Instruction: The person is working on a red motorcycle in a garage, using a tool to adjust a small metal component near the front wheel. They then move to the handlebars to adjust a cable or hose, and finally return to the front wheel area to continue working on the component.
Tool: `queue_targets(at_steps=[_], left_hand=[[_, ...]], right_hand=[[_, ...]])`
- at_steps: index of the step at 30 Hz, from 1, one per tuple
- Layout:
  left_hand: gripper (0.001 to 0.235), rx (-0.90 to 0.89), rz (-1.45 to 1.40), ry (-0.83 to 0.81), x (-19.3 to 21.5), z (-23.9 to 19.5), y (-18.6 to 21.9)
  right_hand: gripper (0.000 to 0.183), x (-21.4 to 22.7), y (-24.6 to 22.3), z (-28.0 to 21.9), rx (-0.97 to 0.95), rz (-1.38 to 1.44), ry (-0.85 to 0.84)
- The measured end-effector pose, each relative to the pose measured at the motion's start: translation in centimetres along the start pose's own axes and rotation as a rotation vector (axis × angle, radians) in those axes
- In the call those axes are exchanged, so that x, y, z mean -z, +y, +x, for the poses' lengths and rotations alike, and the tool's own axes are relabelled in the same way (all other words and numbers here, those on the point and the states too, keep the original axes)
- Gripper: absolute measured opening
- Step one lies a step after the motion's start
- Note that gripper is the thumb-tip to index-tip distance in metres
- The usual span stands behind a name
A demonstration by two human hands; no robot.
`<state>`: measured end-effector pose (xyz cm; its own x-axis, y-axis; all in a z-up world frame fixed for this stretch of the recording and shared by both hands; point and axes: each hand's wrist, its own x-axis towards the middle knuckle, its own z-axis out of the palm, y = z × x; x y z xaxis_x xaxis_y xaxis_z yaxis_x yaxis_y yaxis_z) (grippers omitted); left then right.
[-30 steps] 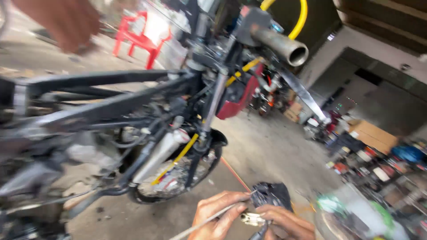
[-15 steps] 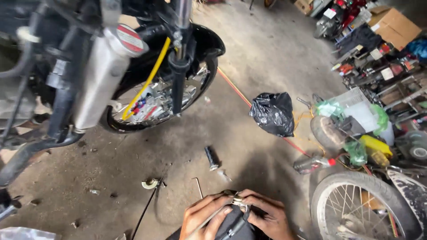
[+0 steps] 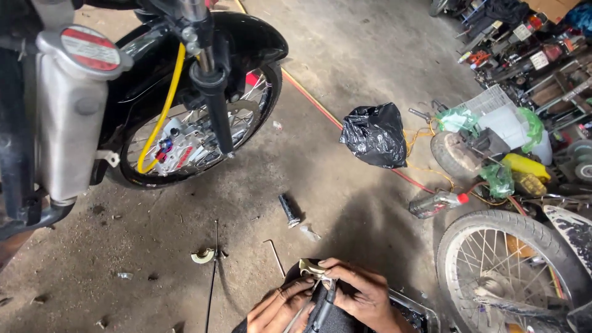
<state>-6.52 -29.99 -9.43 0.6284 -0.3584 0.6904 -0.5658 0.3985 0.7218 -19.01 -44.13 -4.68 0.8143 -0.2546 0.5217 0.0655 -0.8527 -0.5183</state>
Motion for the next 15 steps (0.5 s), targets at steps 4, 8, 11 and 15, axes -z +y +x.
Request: queue_targets(at_steps=[4, 8, 11, 15], left_hand=[[0.009, -0.049, 0.034, 0.004, -1.0, -0.4, -0.3], [0.011, -0.045, 0.039, -0.045, -1.0, -0.5, 0.0], [0.011, -0.014, 0.027, -0.048, -1.2, -0.3, 0.4], [0.010, -0.022, 0.084, -0.066, -1.4, -0.8, 0.9]], right_hand=[[0.020, 0.3, 0.1, -0.2, 0.024, -0.029, -0.016], [0.017, 0.5, 0.2, -0.6, 0.033, -0.085, -0.011], [0.019, 0.6, 0.2, -0.8, 0.043, -0.049, 0.008], [0.021, 0.8, -0.1, -1.1, 0.035, -0.062, 0.019]])
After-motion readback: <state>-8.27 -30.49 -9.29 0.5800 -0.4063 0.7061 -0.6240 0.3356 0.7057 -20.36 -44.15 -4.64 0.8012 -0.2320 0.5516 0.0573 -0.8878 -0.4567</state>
